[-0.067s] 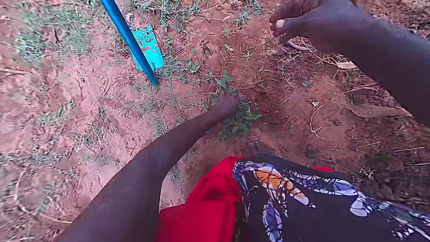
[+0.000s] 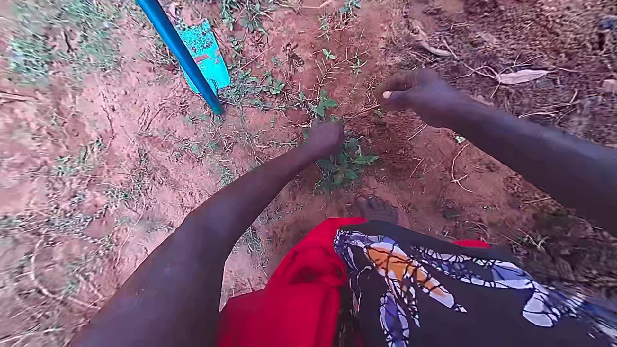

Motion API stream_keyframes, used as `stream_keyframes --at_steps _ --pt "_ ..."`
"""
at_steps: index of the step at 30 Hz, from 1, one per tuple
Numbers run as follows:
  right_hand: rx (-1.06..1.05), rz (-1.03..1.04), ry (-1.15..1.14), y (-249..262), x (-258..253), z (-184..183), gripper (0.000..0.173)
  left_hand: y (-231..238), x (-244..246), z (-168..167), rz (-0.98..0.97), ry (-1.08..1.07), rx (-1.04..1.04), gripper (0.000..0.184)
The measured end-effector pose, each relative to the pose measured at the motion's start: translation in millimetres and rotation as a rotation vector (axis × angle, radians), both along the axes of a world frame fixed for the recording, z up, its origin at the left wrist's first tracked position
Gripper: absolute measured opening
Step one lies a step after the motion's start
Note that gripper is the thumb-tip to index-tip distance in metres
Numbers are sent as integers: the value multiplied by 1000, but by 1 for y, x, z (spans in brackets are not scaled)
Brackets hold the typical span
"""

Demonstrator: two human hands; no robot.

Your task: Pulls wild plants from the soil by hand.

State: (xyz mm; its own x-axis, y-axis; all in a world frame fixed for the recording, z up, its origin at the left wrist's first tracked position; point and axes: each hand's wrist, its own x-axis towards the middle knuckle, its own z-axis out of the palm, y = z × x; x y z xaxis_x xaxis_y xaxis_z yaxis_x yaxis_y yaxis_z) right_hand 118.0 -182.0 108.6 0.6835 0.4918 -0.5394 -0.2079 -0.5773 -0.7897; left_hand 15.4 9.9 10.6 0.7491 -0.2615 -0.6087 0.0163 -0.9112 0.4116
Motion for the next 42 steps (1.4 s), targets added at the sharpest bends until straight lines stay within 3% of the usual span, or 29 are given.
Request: stream_keyframes --at_steps 3,7,12,18,25,30,33,36,38,40,41,42 --pt "-25 -117 192 -11 -45 -58 26 9 22 11 62 146 -70 40" --pt "-13 -182 284 2 -65 -96 32 9 38 4 6 192 -53 37" --pt "-319 101 220 34 -89 -104 44 -3 35 0 -70 183 -3 40" --pt "-379 26 264 33 -114 -110 72 -3 30 -1 -146 233 157 32" --pt "-375 33 267 30 -90 -120 33 -15 25 11 -73 333 240 28" --pt "-398 119 115 30 -98 -119 42 -8 29 -5 106 358 101 30" --pt "-401 138 157 31 -98 -119 40 -14 29 1 230 380 137 37" --pt "-398 90 249 33 -101 -120 42 -24 29 6 239 396 233 43" --pt "-403 6 330 37 -104 -117 34 -25 29 9 171 401 257 43" --pt "-376 -78 480 40 -108 -114 20 -30 16 39 88 295 192 44" --pt "-333 -127 564 39 -109 -113 19 -43 7 77 85 252 159 45" --pt "-296 -161 621 39 -109 -113 19 -70 10 134 142 419 216 47"
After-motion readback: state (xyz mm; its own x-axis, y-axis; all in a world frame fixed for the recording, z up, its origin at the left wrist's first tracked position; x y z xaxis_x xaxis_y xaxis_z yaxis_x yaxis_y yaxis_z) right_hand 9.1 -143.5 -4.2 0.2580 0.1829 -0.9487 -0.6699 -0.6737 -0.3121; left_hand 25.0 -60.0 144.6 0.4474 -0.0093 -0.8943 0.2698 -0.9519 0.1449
